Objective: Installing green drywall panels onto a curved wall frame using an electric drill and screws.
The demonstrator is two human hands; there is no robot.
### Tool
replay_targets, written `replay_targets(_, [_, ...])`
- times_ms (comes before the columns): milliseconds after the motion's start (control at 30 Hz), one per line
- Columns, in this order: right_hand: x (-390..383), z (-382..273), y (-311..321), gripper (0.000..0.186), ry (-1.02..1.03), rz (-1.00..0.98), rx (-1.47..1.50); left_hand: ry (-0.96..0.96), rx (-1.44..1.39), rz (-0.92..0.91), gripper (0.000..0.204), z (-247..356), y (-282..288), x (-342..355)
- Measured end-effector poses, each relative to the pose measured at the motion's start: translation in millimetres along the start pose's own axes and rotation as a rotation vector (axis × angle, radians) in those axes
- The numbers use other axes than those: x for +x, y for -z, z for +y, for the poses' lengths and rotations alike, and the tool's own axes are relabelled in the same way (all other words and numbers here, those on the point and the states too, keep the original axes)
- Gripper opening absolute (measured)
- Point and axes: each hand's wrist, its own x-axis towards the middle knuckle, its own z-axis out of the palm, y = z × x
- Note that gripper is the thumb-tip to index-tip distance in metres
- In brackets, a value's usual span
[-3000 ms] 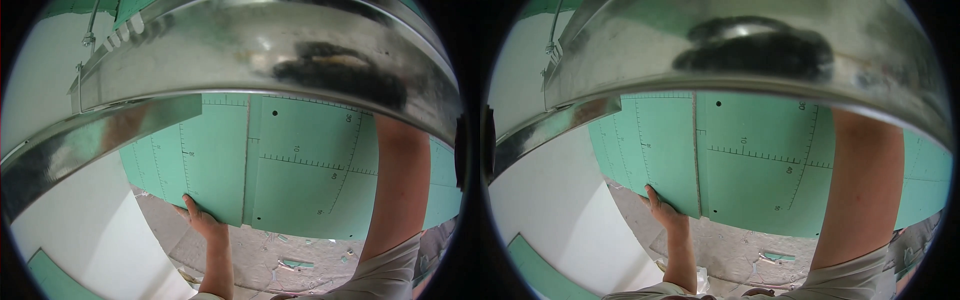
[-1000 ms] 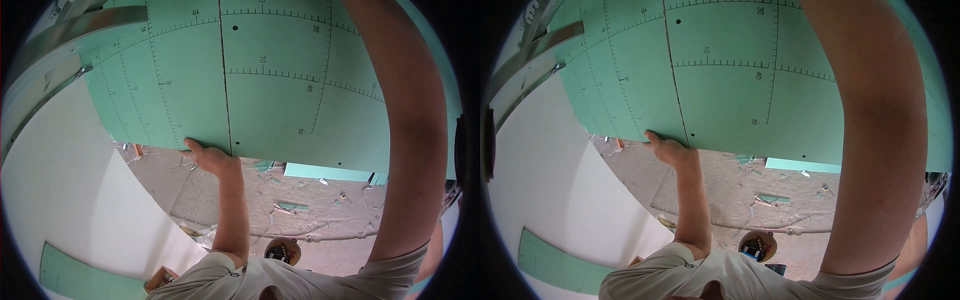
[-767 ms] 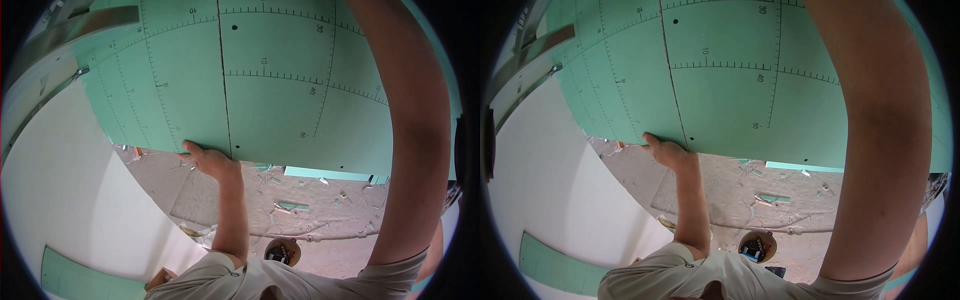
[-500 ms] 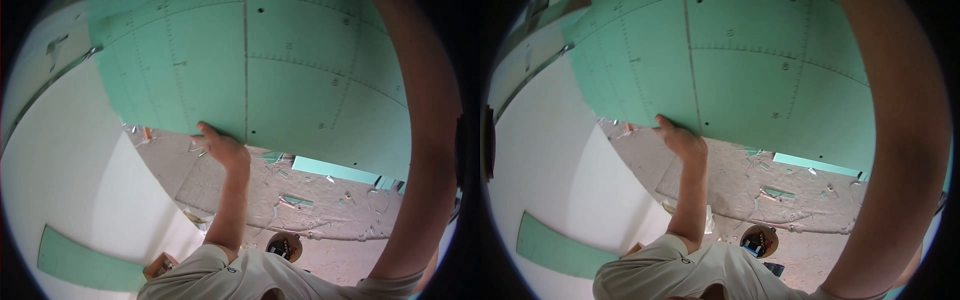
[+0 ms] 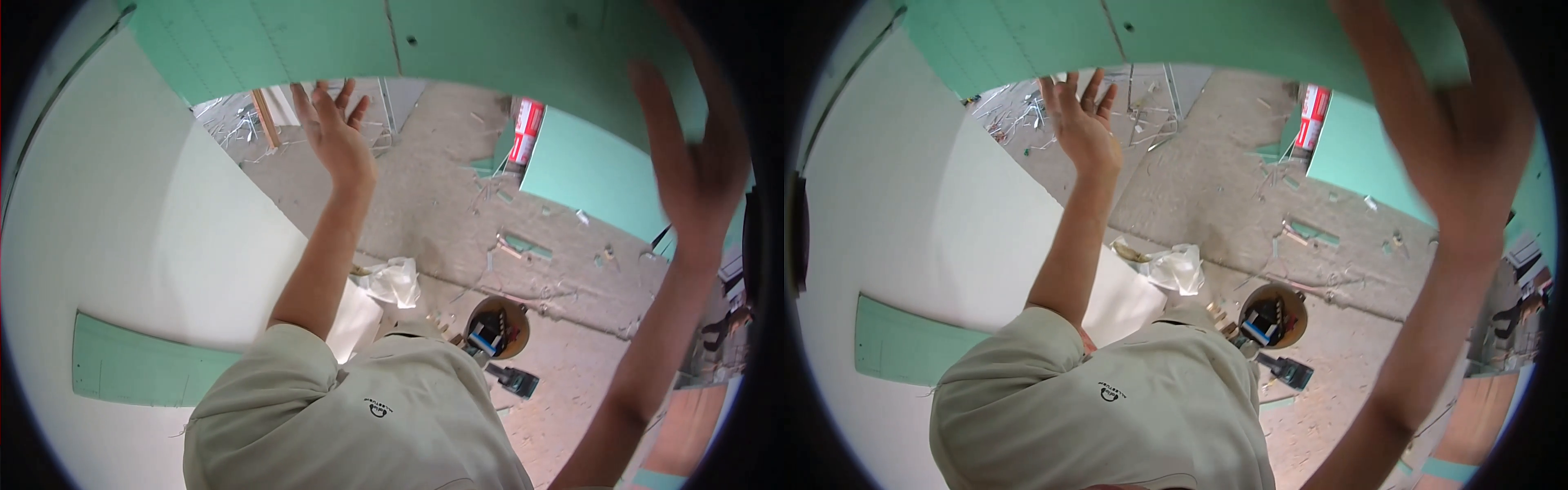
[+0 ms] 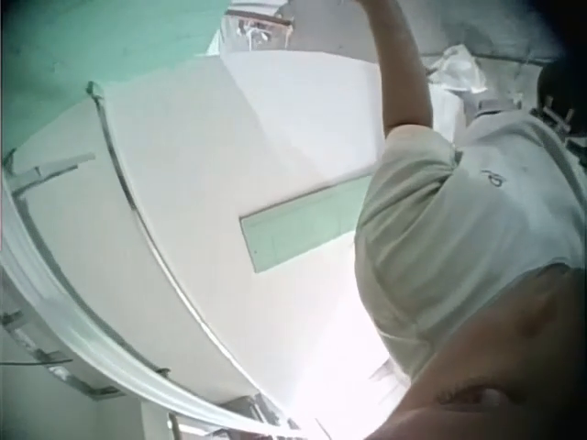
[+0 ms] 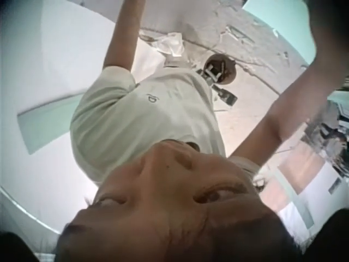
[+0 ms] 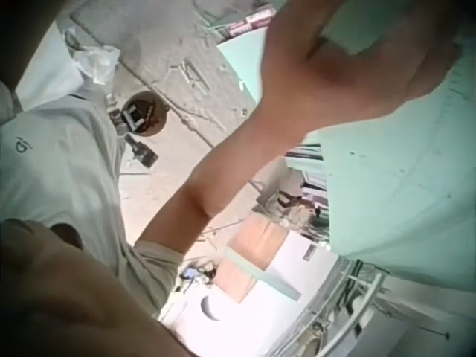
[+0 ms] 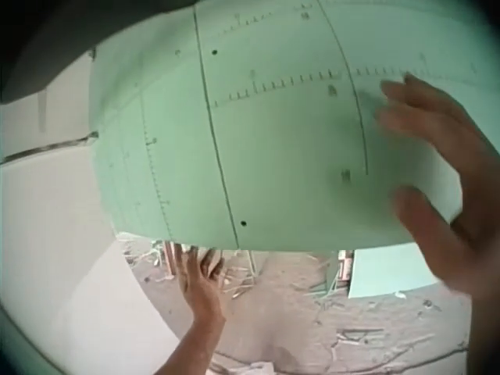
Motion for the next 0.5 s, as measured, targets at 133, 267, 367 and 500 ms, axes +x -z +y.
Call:
replay_targets(133, [-162.6,-39.9,6.7,0.039,-0.466,0.085,0.306,0.128,0.188,-0.073,0.051,-26.8,38.5,-21.4])
replay_targets(267, [-314.6,-114.8,-22.0,0.049,-1.129,-0.359,0.638,0.292,0.547,-0.191,0.040,-61.6,113.1,-35.5])
replay_targets(367, [-408.9,-161.9,-9.1,0.072,-1.074,-0.764,0.633,0.417,0.741,-0.157,0.036,-80.1,174.6,-52.8])
replay_targets(500, [-451.1,-194.6,13.7,0.081,-1.180,-0.944,0.656,0.467,0.927,-0.120,0.035,-72.1,242.2,-41.4])
